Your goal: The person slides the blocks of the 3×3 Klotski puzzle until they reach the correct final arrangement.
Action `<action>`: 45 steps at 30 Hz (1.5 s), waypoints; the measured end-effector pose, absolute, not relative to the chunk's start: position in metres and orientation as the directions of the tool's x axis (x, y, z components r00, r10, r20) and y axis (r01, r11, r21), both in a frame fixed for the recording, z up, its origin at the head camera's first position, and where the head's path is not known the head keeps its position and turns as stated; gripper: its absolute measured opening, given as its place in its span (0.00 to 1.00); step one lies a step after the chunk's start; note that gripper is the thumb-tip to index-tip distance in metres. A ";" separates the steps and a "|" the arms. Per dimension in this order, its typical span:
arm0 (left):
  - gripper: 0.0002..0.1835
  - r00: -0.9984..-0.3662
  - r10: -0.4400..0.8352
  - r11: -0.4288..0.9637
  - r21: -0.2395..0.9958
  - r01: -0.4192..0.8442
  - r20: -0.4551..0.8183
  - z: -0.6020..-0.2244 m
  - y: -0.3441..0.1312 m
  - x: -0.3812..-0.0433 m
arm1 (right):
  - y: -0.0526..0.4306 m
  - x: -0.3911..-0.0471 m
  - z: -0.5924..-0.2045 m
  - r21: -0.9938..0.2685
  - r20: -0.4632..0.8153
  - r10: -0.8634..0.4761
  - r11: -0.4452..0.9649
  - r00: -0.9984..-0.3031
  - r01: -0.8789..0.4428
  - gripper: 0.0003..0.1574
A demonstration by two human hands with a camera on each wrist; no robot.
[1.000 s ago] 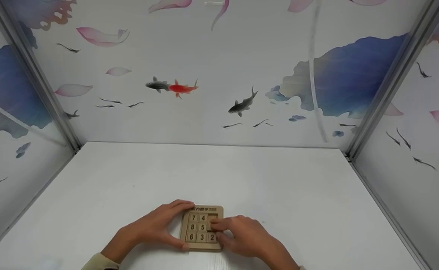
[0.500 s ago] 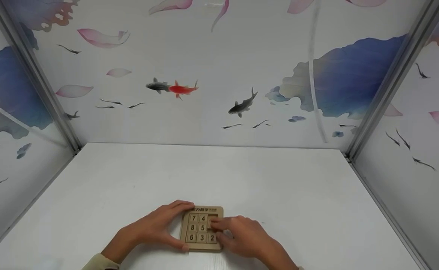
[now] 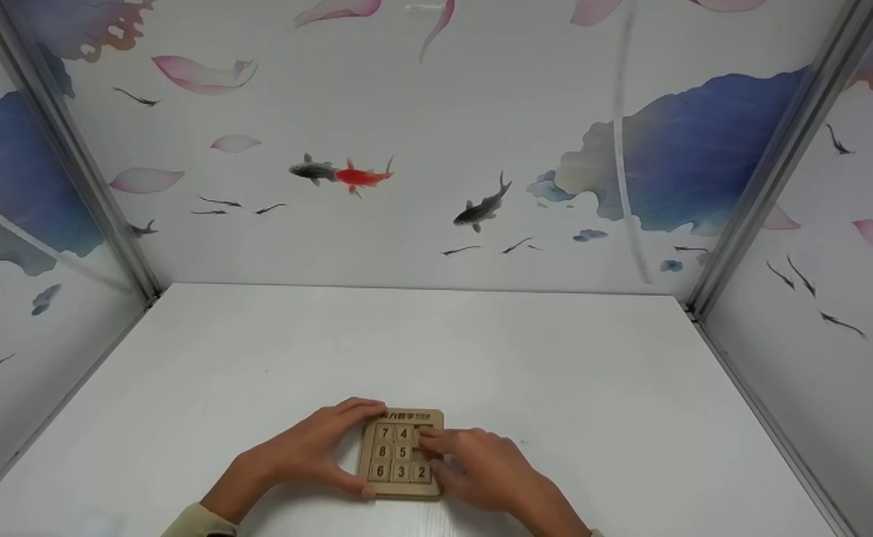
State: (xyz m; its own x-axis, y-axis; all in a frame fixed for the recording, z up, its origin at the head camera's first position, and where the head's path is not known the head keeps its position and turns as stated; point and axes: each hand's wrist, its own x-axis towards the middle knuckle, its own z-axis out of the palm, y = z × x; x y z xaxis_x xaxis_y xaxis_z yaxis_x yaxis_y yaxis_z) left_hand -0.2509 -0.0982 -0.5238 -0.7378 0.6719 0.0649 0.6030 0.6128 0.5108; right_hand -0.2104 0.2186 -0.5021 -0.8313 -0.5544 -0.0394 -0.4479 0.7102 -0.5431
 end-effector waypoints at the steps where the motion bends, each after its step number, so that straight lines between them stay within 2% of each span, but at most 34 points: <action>1: 0.62 -0.739 0.670 0.614 0.514 0.599 0.061 -0.524 -0.098 -0.251 | 0.218 -0.211 -0.502 -0.536 -0.037 -0.554 0.713 -0.832 -0.451 0.28; 18: 0.62 -0.747 0.663 0.618 0.525 0.585 0.053 -0.526 -0.098 -0.252 | 0.220 -0.212 -0.508 -0.461 0.008 -0.560 0.733 -0.829 -0.500 0.29; 26: 0.62 -0.757 0.652 0.624 0.537 0.568 0.042 -0.526 -0.097 -0.251 | 0.219 -0.214 -0.510 -0.469 0.022 -0.579 0.714 -0.815 -0.520 0.30; 32: 0.62 -0.757 0.653 0.631 0.530 0.567 0.032 -0.526 -0.097 -0.251 | 0.220 -0.216 -0.514 -0.523 0.044 -0.591 0.673 -0.805 -0.523 0.30; 45: 0.63 -0.760 0.648 0.635 0.520 0.571 0.043 -0.524 -0.097 -0.250 | 0.220 -0.202 -0.510 -0.520 0.095 -0.666 0.600 -0.739 -0.608 0.20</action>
